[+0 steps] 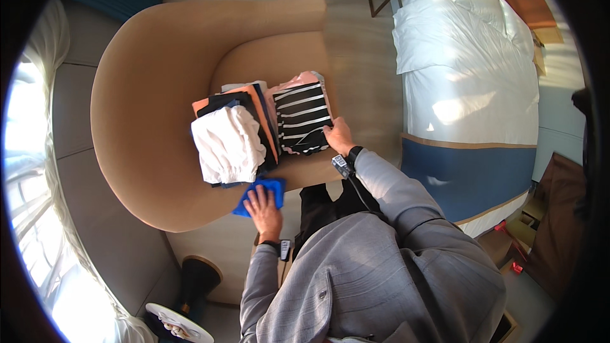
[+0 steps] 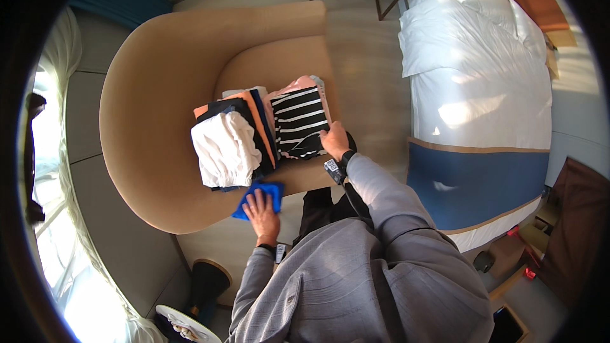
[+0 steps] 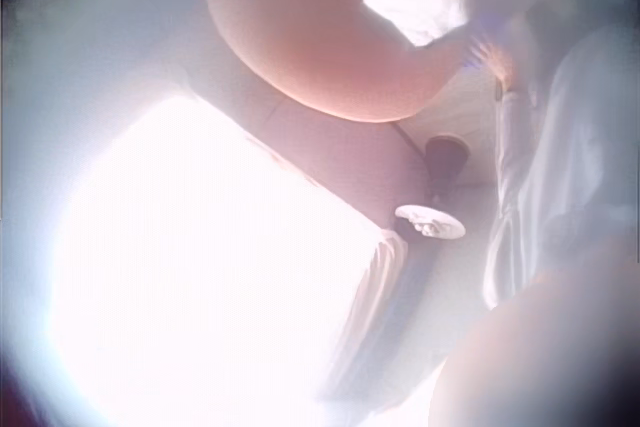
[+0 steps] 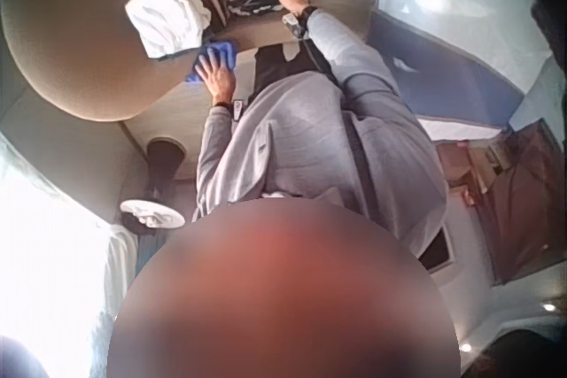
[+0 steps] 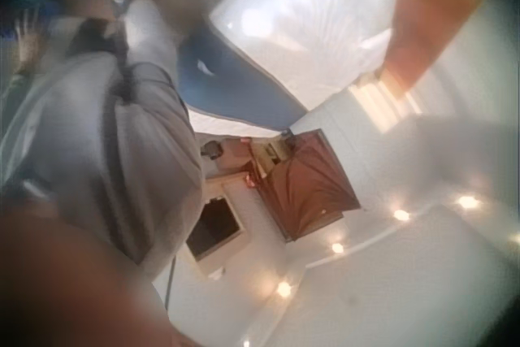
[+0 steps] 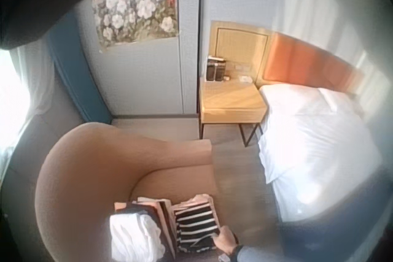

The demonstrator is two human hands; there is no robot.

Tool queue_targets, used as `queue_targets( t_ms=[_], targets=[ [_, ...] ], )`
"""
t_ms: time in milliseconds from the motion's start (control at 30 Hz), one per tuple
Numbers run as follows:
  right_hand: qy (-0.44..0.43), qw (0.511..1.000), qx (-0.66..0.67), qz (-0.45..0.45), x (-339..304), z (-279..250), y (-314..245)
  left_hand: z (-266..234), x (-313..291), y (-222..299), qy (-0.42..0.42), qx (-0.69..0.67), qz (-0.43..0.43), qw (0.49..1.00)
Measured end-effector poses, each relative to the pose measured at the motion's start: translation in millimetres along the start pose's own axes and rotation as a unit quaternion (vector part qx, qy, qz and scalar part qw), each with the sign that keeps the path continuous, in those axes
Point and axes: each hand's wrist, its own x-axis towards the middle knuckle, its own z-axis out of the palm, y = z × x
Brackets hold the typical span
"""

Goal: The person wipes a beige upholstered chair with a blue cloth, cleaning the seat, backrest, and armrests. Then the person picks up folded clothes from the chair and places them onto a nearby bed.

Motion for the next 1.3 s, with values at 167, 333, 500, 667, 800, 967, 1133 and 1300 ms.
queue_targets(
  t_ms=[167,333,500,667,800,967,1133,1300],
  targets=[
    [-0.05,0.999,-0.002,-0.004,0,-14,-3,35,29,105,-0.162,-0.234,0.077,0.956],
    [-0.086,0.995,0.019,-0.053,7,-33,-11,37,42,132,-0.183,-0.319,0.024,0.93],
    [-0.085,0.988,0.008,-0.128,1,-55,-21,25,45,101,-0.256,-0.262,-0.046,0.929],
    [-0.135,0.974,-0.006,-0.181,-7,-89,-33,29,52,97,-0.266,-0.222,-0.073,0.935],
    [-0.243,0.938,0.243,-0.047,-8,-139,-29,36,61,110,-0.258,-0.204,-0.095,0.94],
    [-0.153,0.917,0.363,0.07,-2,-239,22,46,77,119,-0.277,-0.164,-0.103,0.941],
    [0.011,0.915,0.402,0.035,-27,-362,103,55,87,111,-0.281,-0.153,-0.092,0.943],
    [0.365,0.866,0.268,0.21,-76,-432,187,58,91,108,-0.276,-0.161,-0.092,0.943]
  ],
)
